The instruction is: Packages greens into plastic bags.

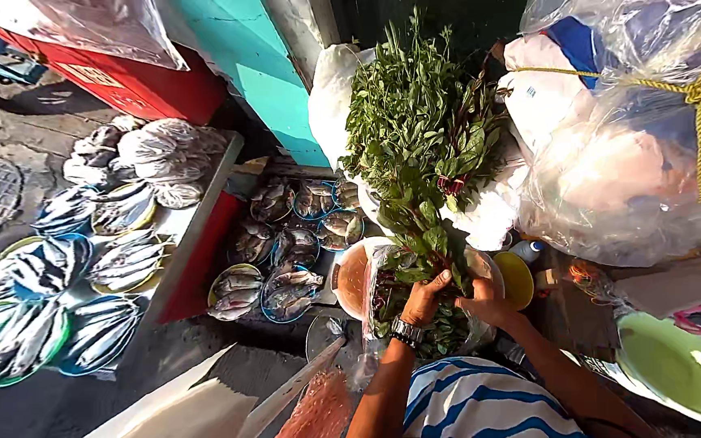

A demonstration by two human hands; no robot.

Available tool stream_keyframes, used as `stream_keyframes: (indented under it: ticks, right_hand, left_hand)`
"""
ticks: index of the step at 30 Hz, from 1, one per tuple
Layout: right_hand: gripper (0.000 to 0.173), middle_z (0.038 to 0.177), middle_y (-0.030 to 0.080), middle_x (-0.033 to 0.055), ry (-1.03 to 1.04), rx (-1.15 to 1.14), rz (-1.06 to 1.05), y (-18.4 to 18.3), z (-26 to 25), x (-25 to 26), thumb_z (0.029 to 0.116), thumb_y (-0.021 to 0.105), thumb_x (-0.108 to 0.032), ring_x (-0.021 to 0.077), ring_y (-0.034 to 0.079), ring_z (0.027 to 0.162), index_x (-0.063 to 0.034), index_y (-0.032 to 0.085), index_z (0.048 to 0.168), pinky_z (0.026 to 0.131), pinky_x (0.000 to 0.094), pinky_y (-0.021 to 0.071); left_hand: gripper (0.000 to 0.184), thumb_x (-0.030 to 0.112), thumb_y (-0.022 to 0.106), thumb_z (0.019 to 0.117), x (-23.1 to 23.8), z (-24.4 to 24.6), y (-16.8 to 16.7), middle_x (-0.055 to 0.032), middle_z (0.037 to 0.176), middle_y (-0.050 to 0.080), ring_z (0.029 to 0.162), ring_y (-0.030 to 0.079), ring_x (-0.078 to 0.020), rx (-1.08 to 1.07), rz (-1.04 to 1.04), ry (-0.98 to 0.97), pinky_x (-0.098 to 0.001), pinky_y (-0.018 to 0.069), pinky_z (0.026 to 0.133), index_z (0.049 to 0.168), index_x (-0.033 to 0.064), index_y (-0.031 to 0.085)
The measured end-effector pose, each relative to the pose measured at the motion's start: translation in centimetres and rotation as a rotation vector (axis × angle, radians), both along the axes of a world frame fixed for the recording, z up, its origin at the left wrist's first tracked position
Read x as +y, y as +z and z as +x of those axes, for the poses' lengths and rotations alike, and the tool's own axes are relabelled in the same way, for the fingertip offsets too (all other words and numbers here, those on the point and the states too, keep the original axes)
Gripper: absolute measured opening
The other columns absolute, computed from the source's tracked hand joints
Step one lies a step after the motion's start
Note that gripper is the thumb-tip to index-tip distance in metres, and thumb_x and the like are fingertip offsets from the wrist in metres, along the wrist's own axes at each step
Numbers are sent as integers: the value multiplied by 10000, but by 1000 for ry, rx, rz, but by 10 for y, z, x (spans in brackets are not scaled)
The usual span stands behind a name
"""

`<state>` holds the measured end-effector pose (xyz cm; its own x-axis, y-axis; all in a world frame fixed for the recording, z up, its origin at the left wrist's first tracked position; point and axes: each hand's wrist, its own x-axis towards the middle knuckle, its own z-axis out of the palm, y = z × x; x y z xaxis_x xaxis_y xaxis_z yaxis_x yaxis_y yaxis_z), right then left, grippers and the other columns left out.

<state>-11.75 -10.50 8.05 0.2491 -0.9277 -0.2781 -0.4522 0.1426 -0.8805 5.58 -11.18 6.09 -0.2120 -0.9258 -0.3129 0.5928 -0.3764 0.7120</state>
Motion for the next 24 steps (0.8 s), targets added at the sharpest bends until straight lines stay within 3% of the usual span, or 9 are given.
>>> stream_keyframes:
  ticks: [2, 3, 4, 6, 9, 12, 16, 20, 24]
  right_hand:
    - [682, 1233, 688, 141, -75, -227, 2, 4, -4, 1, 805, 823, -140, 130, 659, 1140, 85, 530, 1378, 1032, 305, 526]
    - [628, 1184, 714, 78, -100, -408, 13, 9, -9, 1, 792, 832, -93, 100, 686, 1087, 50, 557, 1338, 992, 289, 568]
    - [570, 1129, 740, 47, -107, -588, 35, 12, -14, 1, 779, 841, -49, 115, 715, 1033, 6, 587, 1287, 955, 314, 598]
    - [479, 1061, 769, 54, -31, -834, 80, 10, -21, -4, 794, 842, -51, 178, 744, 957, -73, 634, 1225, 904, 374, 614]
    - [349, 976, 749, 101, -9, -891, 132, 7, -22, -13, 844, 771, -62, 197, 723, 825, -39, 636, 1166, 787, 361, 614]
    - [318, 924, 746, 93, -83, -862, 196, 13, -15, -13, 855, 752, -54, 173, 710, 744, -31, 619, 1142, 717, 329, 613]
    - [482, 1098, 718, 68, -90, -554, 241, 28, 15, -2, 869, 750, -26, 110, 715, 948, 26, 550, 1305, 878, 293, 612]
    - [798, 1299, 648, 168, 175, -275, 150, 7, 28, 0, 848, 823, -240, 154, 647, 1183, 47, 412, 1469, 1058, 330, 516]
    - [881, 1372, 593, 220, 158, -134, 237, 5, -4, -4, 891, 791, -362, 302, 664, 1117, -11, 342, 1563, 953, 439, 554]
  left_hand:
    - [592, 392, 884, 744, 8, 11, 25, 71, 1076, 746, 1009, 691, -32, -122, -232, -114, -268, 562, 947, 1197, 94, 647]
    - [759, 488, 852, 768, 6, 21, 34, 113, 1263, 677, 1161, 626, -9, -134, -404, -181, -263, 516, 1036, 1366, 138, 543]
    - [913, 546, 800, 810, 0, 30, 35, 101, 1465, 553, 1321, 531, -38, -124, -541, -217, -294, 461, 1119, 1528, 160, 390]
    - [1048, 621, 722, 853, -12, 43, 23, -33, 1632, 355, 1440, 438, -191, -114, -593, -160, -395, 469, 1116, 1619, 130, 202]
    - [1038, 620, 766, 814, -13, 58, 1, -167, 1563, 446, 1356, 532, -328, -180, -390, -49, -499, 539, 1015, 1558, 42, 328]
    - [1005, 609, 798, 788, -1, 56, 0, -176, 1499, 516, 1336, 550, -314, -252, -348, -63, -474, 540, 1019, 1498, 8, 416]
    - [1244, 535, 902, 695, 16, 24, 12, -108, 1419, 528, 1250, 585, -123, -318, -360, 43, -309, 538, 1030, 1518, -62, 185]
    - [796, 114, 811, 747, 11, -4, 19, -141, 1197, 646, 1081, 663, -130, -378, -128, 394, -307, 566, 960, 1390, -88, 388]
    - [704, 100, 754, 815, -30, 6, 29, -140, 1209, 629, 1099, 648, -133, -435, -170, 466, -312, 554, 970, 1396, -74, 395]
